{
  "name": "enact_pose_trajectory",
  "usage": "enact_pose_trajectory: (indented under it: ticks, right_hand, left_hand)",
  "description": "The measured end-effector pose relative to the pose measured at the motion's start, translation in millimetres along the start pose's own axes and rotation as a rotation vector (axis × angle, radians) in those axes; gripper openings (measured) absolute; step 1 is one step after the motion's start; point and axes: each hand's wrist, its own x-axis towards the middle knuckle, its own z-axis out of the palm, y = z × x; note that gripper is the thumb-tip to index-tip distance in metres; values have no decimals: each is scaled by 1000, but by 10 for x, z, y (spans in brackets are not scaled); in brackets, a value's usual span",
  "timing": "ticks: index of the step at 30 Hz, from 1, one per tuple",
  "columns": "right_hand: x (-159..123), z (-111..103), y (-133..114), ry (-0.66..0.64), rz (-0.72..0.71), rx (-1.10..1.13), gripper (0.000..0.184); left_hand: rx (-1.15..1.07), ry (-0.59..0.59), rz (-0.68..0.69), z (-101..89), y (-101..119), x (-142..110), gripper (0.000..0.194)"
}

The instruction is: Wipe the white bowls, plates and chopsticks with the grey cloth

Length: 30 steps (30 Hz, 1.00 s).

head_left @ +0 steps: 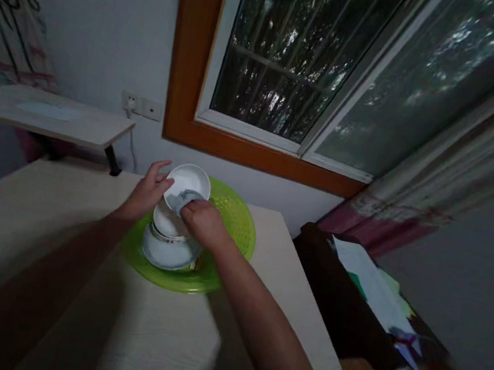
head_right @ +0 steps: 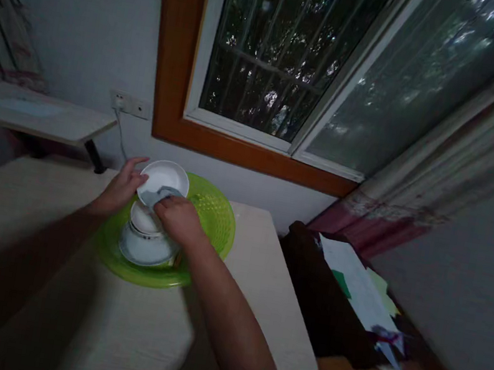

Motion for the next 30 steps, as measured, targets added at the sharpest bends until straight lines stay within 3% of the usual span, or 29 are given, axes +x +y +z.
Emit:
enact_pose_trajectory:
  ticks: [6,12,17,23,30]
  right_hand:
    - [-31,-75,72,-8,-125,-8,10]
    - [-28,-97,95,32,-76,-51,8]
    - [-13,-84,47,5,-10,-57,9]
    - [-11,-56,-53,-76,-60,38,11]
    - [-2,-60,-170,-85,-97,197,25]
  left_hand:
    - [-214,89,-98,-38,-61,63,65]
    - [-362,-4,-118,-2,-164,117,52]
    - [-222,1,-51,17,-163,123,49]
    - [17,-29,55,2,-80,91,47]
    - [93,-61,143,5,-66,78,46]
